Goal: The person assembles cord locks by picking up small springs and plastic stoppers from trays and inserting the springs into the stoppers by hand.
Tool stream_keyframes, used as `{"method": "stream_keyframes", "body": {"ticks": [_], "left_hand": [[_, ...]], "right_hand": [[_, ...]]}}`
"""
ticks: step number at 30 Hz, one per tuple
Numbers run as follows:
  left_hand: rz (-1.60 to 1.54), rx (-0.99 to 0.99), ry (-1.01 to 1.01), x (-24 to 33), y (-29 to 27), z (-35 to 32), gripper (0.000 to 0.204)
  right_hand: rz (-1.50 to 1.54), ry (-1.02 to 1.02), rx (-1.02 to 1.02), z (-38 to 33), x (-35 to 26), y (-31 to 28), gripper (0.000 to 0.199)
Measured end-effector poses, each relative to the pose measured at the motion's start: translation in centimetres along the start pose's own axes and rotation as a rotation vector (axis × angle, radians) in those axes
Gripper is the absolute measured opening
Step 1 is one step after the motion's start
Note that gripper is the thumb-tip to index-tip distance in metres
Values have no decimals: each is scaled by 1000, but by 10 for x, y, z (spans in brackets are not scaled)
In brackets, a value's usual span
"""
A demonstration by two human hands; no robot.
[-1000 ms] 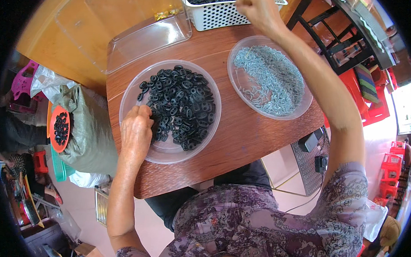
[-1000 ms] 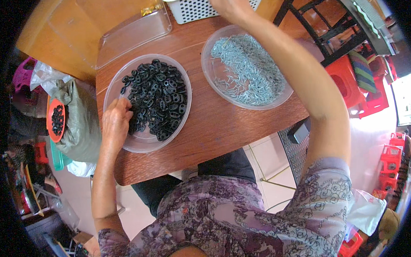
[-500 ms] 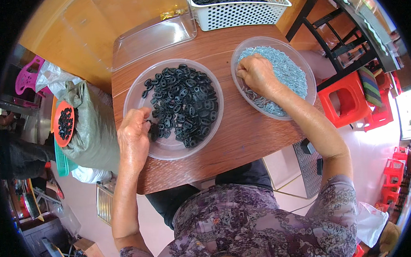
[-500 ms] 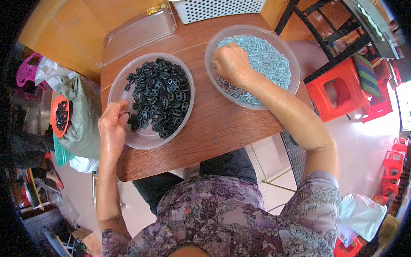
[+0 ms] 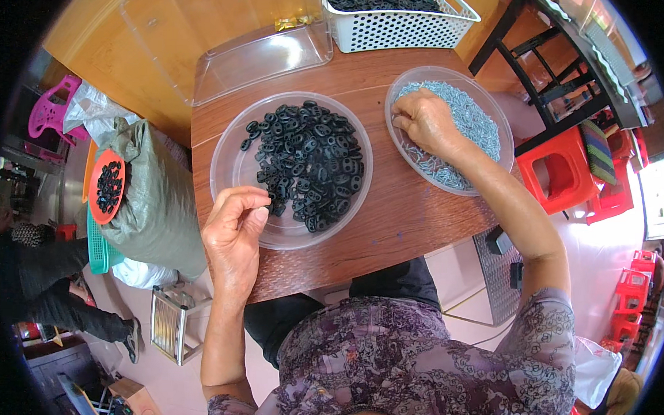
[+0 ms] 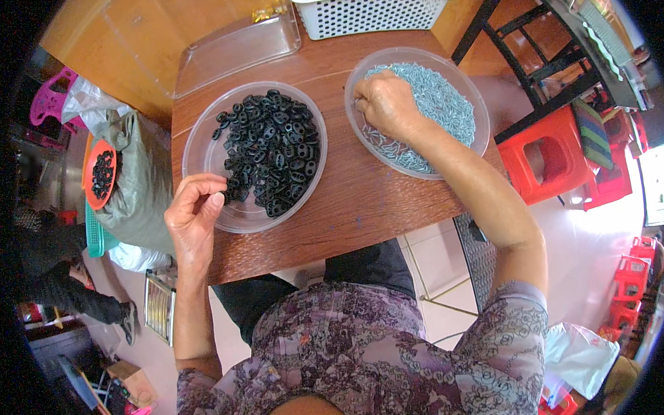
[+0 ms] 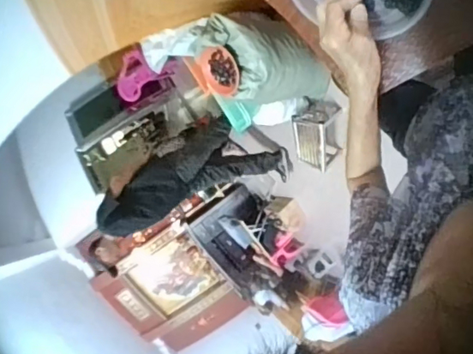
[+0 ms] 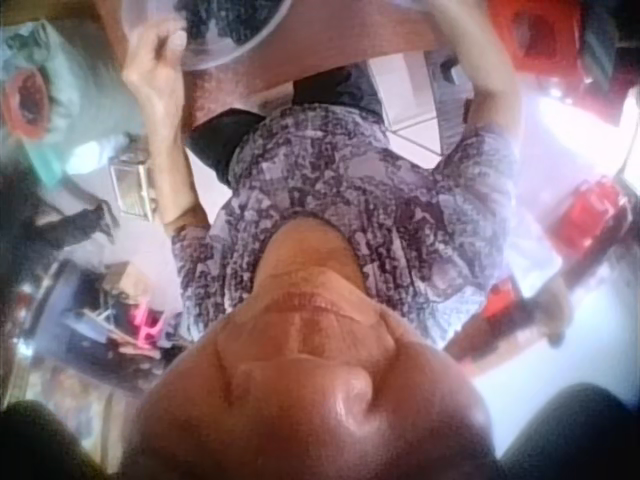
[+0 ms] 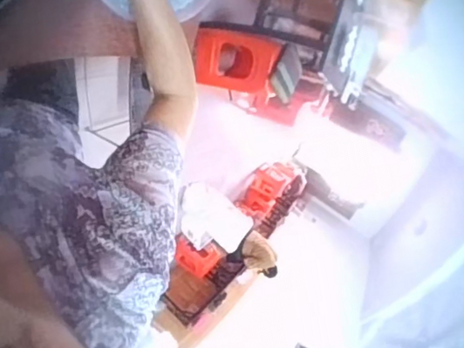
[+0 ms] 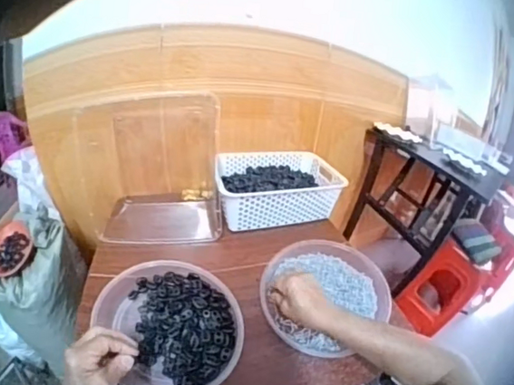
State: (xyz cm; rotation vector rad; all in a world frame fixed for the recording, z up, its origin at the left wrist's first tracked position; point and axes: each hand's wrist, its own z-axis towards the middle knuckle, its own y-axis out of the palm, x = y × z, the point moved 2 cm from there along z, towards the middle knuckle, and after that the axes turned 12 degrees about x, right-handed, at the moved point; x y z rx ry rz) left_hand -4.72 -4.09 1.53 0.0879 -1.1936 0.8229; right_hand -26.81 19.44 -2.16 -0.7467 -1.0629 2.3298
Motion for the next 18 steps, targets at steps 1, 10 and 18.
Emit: {"method": "stream_keyframes", "body": {"ticks": [1,10,18], "left_hand": [[3,-1,9,-1,0,0,9],[-384,92,-513,-11,2,-10,12],[-664,133,-651,-12,8,-11,16]], "right_hand": [[-1,-1,1,0,1,0,9],[-61,-247,-79,4,7,5,12],[-99,-145,-44,5,-2,1,11]]}}
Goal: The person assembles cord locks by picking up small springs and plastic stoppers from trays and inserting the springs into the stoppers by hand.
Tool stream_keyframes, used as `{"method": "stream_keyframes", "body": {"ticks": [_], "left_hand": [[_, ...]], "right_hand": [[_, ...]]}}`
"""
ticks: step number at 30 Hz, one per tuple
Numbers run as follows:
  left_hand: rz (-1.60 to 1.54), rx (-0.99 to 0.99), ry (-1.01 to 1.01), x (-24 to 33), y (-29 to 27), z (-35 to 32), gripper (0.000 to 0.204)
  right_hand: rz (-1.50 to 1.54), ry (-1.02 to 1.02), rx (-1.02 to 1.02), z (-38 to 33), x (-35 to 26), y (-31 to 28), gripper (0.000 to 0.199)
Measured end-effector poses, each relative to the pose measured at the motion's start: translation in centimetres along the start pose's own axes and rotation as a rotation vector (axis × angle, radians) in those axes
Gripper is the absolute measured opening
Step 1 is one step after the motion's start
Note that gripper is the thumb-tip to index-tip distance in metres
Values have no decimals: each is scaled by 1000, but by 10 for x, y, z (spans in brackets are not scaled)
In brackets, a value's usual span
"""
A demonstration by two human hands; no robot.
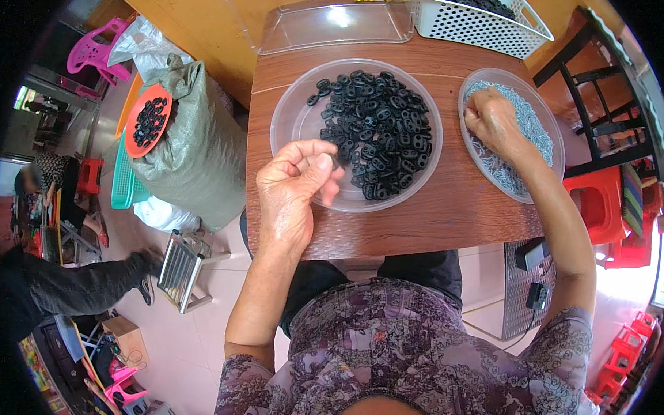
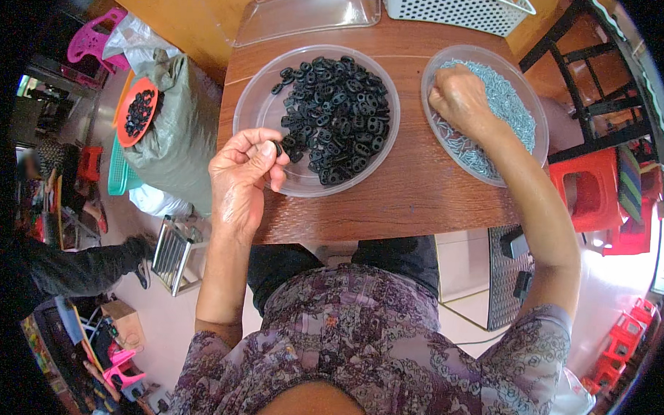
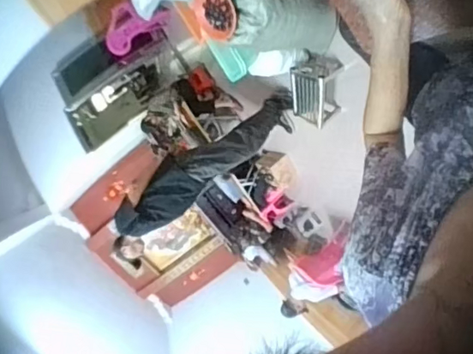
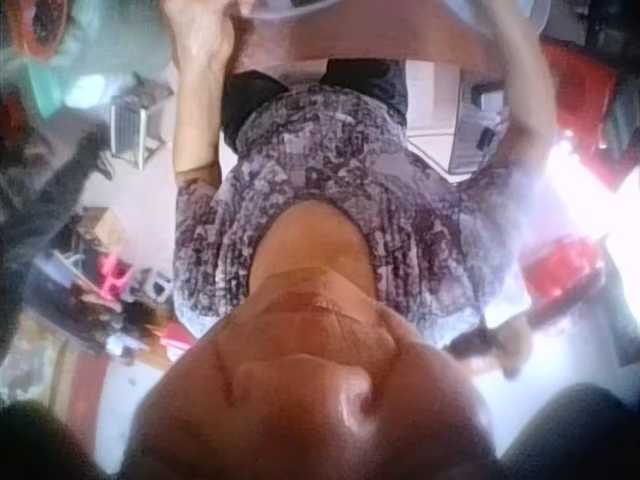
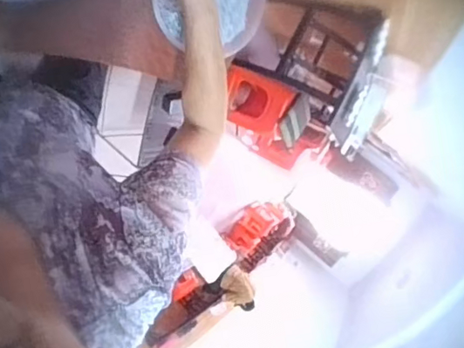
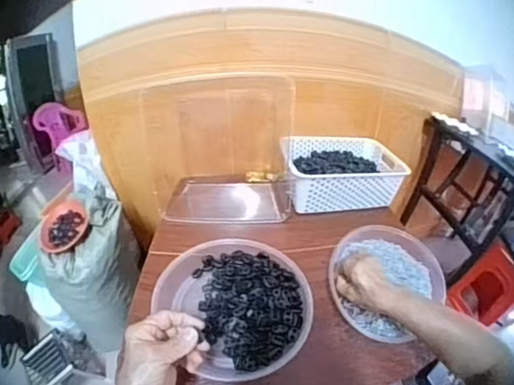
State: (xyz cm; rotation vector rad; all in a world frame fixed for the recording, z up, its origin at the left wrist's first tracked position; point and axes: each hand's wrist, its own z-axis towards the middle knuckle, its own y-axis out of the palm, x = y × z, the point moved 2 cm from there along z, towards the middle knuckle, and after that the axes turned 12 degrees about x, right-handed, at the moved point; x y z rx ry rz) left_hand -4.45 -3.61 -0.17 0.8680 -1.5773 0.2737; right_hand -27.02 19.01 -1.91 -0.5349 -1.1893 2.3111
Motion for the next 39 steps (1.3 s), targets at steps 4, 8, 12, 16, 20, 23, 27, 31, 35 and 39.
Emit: {"method": "stream_keyframes", "body": {"ticks": [4,8,12,16,20,23,27,31,35,39], "left_hand": [[-8,-31,-9,3,3,-2,15],[-91,-113,-112,2,6,-3,13],[-121,-145,-150,1,9,-4,12],[-194,-139,-179,-2,13,-5,11],[-166,-141,-154,0,13,-7,10],[-139,-67,-119,-2,14,-10,10],[-163,-71,-129,-5,15,-11,11],[-121,-58,-82,-5,12,-13,14],[-204,-42,-85,-7,11,-14,16],[-159,-52,-68,-8,11,-14,16]], "right_hand": [[143,224,118,-6,-6,-17,8],[240,346,103,-7,-21,-36,9],[542,479,90,-9,-57,-48,4],[858,461,152,-11,-109,-40,9],[940,365,79,-4,-140,-31,11],[1030,366,39,-1,-157,-23,10],[1022,357,79,-1,-169,-19,13],[752,48,248,0,-174,-23,14],[674,-36,286,1,-177,-24,14],[735,4,268,1,-175,-23,14]]}}
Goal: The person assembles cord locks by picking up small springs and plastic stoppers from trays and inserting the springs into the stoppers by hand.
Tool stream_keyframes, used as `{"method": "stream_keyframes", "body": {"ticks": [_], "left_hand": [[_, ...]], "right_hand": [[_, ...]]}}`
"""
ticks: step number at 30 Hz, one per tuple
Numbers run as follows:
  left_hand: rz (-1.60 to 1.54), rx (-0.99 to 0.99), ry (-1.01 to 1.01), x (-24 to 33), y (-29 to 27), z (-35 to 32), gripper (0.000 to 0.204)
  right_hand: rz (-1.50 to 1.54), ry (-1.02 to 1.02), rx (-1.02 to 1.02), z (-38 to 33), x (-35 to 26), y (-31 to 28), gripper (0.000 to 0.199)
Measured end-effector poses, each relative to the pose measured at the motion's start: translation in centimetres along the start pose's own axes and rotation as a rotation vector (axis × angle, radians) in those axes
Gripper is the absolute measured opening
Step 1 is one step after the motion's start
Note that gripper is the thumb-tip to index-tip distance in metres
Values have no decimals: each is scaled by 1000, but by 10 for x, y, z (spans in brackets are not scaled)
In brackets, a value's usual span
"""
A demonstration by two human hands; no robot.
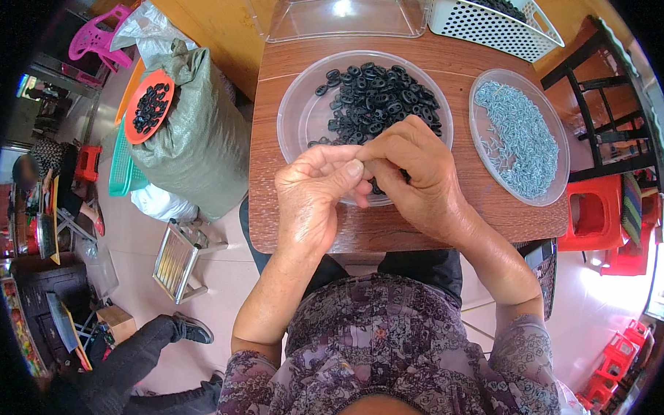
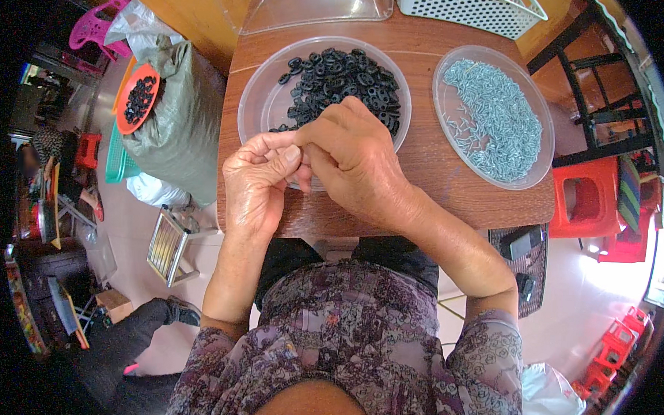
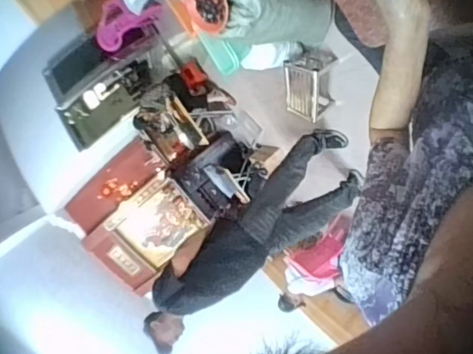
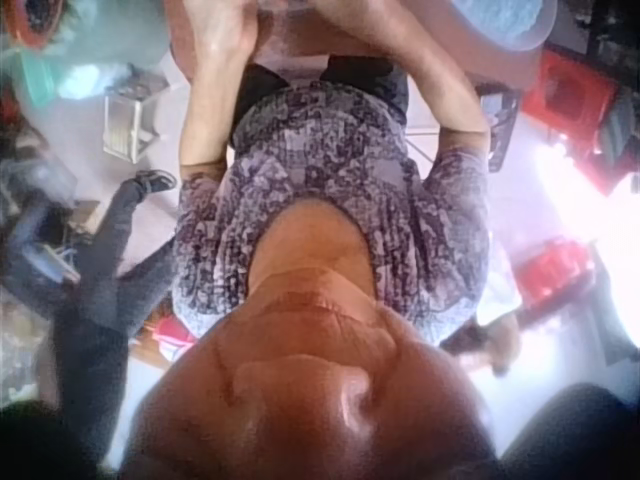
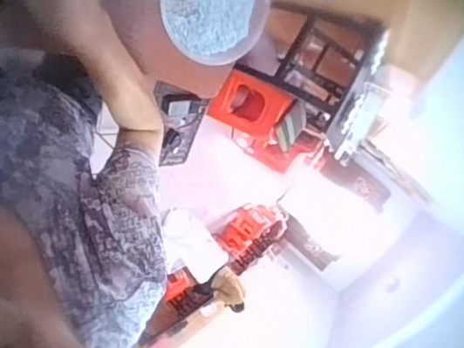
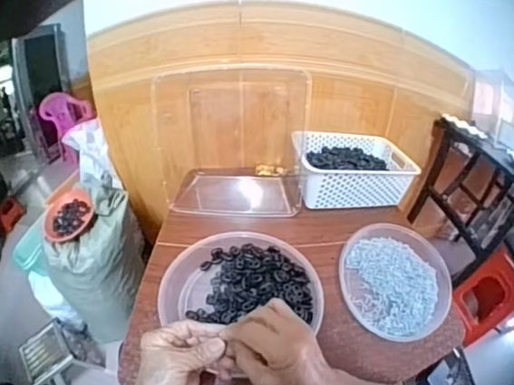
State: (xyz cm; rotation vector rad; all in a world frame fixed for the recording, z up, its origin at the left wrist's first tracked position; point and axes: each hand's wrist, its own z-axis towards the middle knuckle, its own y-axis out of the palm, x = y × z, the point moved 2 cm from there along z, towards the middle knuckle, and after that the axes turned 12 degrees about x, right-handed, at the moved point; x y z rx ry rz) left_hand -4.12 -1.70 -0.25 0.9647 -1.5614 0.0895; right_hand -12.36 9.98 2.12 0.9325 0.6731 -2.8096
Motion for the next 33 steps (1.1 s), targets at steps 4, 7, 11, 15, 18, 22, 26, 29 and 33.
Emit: {"method": "stream_keyframes", "body": {"ticks": [4,7,11,15,18,22,26,29,33], "left_hand": [[20,37,29,4,-3,0,21],[36,23,67,7,-1,2,27],[72,-9,158,7,5,5,34],[186,-45,219,7,5,4,34],[190,-33,247,7,2,4,29],[327,-53,335,4,1,4,20],[356,-12,420,3,2,4,16],[193,22,317,1,3,6,15],[120,43,252,1,5,8,15]], "right_hand": [[164,291,-12,-4,3,-3,10],[246,468,7,-7,4,-3,7],[293,527,27,-9,3,-1,8],[348,601,41,-11,5,1,8],[383,662,61,-13,7,2,9],[450,701,94,-17,6,7,10],[374,655,71,-17,6,6,9],[337,546,94,-17,2,7,9],[236,445,117,-17,0,6,9]]}}
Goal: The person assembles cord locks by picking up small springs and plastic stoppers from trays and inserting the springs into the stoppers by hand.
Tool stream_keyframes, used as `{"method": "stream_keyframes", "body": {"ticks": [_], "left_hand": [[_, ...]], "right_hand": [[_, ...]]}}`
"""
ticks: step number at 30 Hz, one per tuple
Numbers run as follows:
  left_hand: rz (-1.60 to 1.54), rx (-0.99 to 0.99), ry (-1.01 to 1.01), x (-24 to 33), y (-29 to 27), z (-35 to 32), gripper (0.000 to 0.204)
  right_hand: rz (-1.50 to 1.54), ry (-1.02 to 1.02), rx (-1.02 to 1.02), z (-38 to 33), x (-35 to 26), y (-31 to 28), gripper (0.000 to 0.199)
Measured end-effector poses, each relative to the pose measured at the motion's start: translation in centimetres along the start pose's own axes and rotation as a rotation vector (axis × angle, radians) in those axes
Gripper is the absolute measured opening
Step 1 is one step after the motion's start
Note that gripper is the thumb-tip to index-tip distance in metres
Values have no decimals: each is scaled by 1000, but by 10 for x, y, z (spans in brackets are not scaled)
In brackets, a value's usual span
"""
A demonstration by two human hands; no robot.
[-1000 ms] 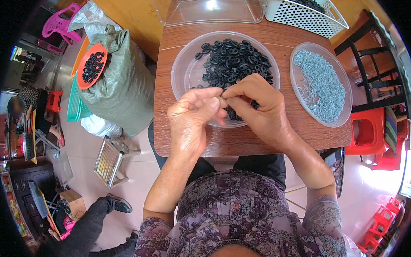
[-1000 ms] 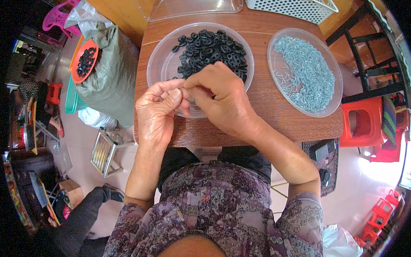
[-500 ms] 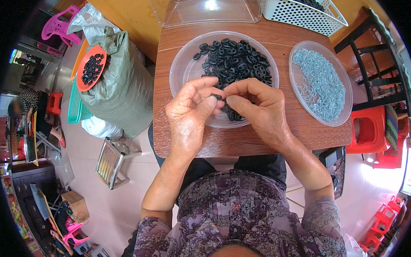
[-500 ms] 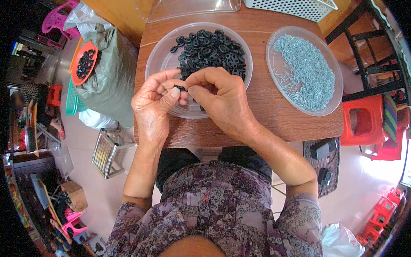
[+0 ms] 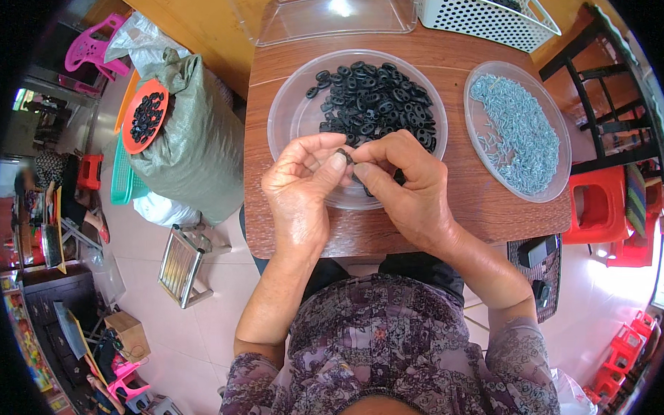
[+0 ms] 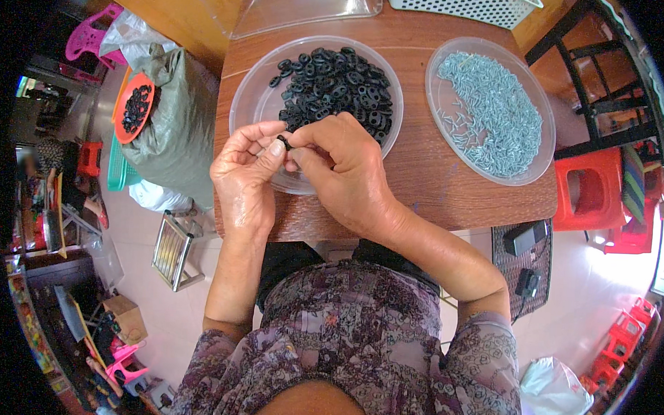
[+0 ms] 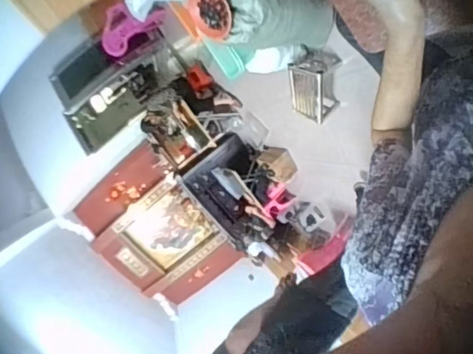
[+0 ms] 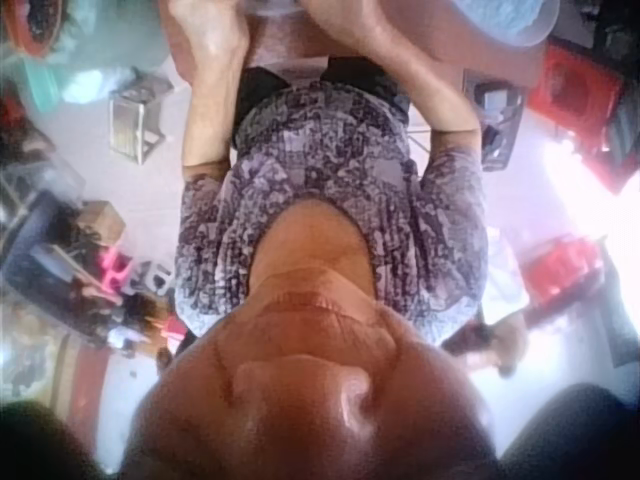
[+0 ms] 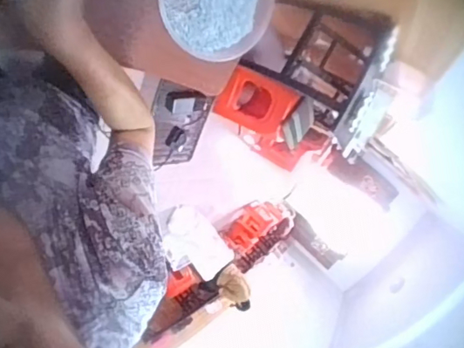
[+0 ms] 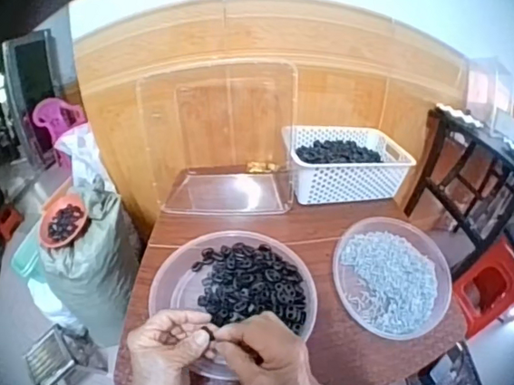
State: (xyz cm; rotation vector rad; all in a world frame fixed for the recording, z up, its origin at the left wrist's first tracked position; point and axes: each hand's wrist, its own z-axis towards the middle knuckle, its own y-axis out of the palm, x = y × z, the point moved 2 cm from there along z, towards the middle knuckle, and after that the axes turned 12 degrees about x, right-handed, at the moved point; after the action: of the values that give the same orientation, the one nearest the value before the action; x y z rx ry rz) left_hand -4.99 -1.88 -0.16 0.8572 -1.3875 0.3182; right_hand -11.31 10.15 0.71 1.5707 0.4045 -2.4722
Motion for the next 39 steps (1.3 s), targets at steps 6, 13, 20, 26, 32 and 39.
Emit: {"method": "stream_keyframes", "body": {"ticks": [6,13,20,26,32,39], "left_hand": [[-100,34,-97,-1,4,-2,19],[-21,30,-11,4,2,-3,18],[133,-42,113,9,0,-10,20],[233,-35,156,10,-2,-14,20],[279,-35,173,11,-4,-14,21],[318,-40,218,12,-6,-14,22]], "right_hand": [[-1,-121,35,-2,1,0,10],[178,288,-41,-5,8,-4,17],[261,299,-3,-5,10,0,19],[197,245,-4,-5,9,1,20],[155,248,-28,-6,7,1,19],[136,219,-48,-5,6,2,20]]}}
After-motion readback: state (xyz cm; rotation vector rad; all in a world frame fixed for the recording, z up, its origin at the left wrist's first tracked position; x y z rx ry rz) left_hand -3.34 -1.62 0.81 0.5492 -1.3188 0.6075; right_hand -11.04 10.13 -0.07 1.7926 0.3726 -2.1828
